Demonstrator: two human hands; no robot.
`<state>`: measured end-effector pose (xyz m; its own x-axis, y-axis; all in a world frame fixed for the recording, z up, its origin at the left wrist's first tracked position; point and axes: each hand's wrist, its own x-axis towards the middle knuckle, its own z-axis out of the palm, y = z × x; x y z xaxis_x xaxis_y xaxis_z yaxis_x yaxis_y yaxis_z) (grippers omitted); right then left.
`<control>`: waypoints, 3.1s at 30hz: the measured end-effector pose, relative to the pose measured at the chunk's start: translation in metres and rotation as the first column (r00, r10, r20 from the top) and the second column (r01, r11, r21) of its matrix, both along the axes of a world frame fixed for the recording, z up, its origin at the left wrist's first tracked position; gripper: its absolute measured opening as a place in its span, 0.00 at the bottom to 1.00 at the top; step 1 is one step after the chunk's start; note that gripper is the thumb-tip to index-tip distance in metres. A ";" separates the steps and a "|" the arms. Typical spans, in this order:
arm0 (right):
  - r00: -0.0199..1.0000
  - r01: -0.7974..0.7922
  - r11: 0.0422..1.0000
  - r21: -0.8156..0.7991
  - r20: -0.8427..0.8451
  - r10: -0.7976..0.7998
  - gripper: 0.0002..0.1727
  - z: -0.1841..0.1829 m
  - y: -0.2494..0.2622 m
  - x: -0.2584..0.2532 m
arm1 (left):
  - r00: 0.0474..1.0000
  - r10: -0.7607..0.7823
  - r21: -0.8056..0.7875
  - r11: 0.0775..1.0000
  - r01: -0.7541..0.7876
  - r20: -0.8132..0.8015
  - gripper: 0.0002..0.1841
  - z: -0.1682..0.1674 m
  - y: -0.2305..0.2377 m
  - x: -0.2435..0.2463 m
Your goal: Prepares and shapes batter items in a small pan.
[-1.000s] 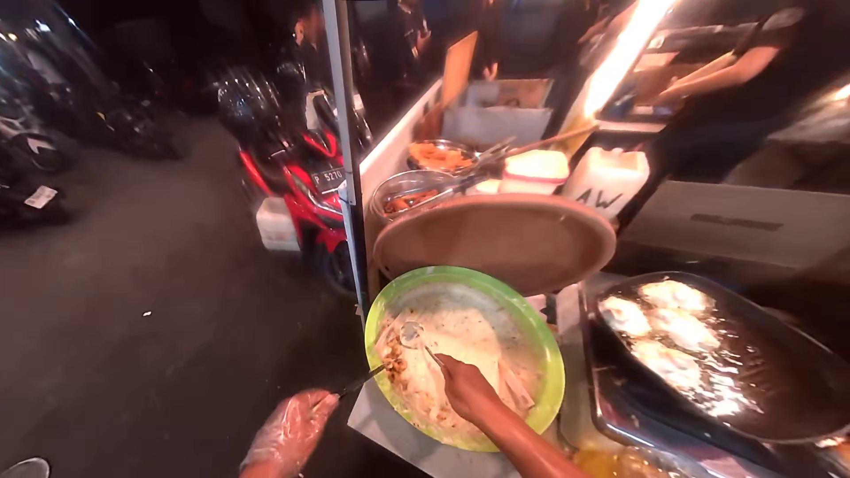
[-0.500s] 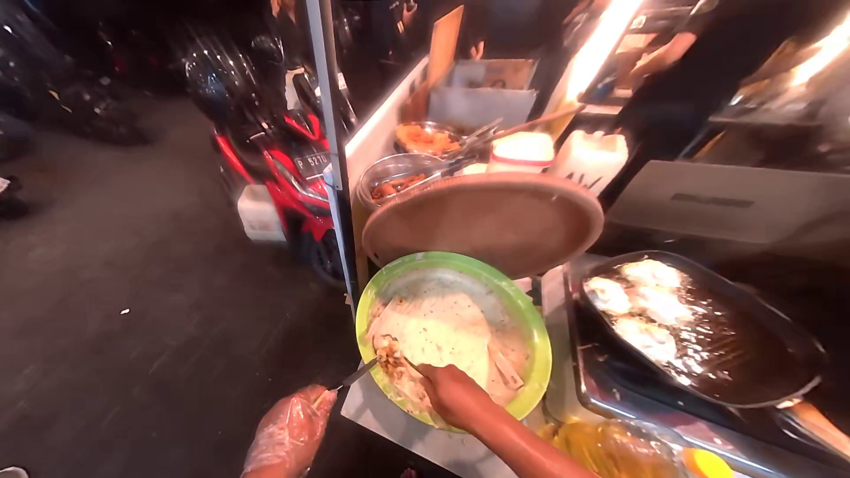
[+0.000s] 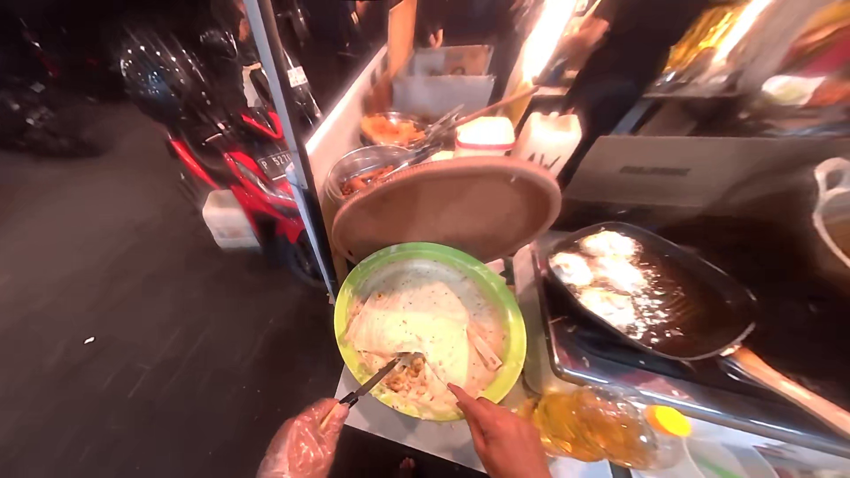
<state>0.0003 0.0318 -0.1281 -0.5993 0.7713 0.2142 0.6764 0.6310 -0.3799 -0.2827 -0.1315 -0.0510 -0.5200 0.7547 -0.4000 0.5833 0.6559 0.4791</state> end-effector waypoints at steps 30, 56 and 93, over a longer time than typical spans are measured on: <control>0.715 0.014 0.929 -0.369 0.653 0.249 0.22 0.067 0.019 -0.063 | 0.987 -0.051 -0.269 0.963 0.008 -0.152 0.28 0.033 0.005 0.020; 0.985 -0.138 0.955 0.261 0.136 0.105 0.21 0.029 0.011 0.036 | 0.969 -0.177 -0.255 0.958 0.130 -0.172 0.28 0.031 0.034 0.039; 0.969 -0.042 0.243 -0.969 -0.099 -0.227 0.16 0.028 0.044 0.030 | 1.000 -0.012 -0.097 0.995 0.013 0.004 0.28 0.046 0.008 0.000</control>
<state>0.0304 0.0759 -0.1005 -0.5612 0.5251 -0.6397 0.5359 -0.3586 -0.7644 -0.2829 -0.1235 -0.0050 -0.5094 0.7187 -0.4733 0.5904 0.6920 0.4154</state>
